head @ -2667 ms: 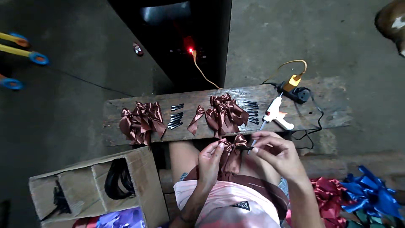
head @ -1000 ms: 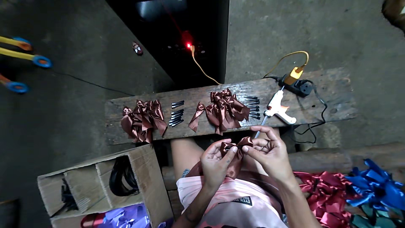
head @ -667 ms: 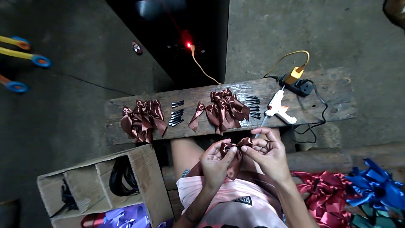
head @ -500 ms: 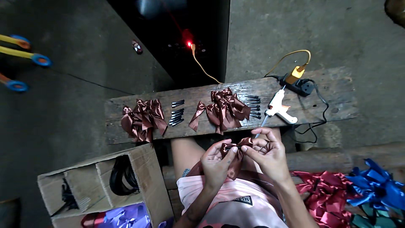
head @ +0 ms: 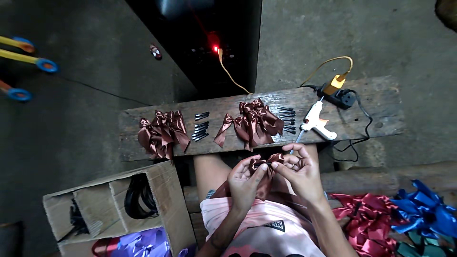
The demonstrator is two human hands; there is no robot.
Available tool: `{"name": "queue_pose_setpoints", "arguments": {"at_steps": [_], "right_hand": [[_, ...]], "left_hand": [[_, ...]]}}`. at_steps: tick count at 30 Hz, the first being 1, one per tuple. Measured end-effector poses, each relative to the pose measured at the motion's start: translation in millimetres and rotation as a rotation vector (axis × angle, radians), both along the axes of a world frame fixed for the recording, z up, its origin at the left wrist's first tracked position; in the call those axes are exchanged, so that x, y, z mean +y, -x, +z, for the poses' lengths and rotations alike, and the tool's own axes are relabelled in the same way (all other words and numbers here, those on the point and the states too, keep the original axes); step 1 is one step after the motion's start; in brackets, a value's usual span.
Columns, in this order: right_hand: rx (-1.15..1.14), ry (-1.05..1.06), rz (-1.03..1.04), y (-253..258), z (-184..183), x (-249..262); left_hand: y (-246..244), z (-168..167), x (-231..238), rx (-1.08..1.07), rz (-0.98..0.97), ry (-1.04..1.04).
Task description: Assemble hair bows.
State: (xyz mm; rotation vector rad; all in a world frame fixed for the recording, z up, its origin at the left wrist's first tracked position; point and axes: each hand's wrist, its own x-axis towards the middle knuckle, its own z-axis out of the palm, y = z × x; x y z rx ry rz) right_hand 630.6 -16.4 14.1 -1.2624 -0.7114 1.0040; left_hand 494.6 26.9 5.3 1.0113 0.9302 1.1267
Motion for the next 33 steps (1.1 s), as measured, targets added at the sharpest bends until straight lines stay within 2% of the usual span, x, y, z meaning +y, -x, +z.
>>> {"name": "queue_pose_setpoints", "arguments": {"at_steps": [8,19,33], "right_hand": [[0.017,0.034,-0.035,2.4,0.4,0.1],[0.067,-0.015,-0.017,4.5,-3.0,2.7],[0.075,0.037,-0.007,2.8,-6.8,2.0]], "left_hand": [[5.4,-3.8,2.1,-0.075,-0.025,0.121],[1.0,4.8,0.6,-0.014,0.009,0.151],[-1.6,5.0,-0.7,0.002,0.047,0.221]]}}
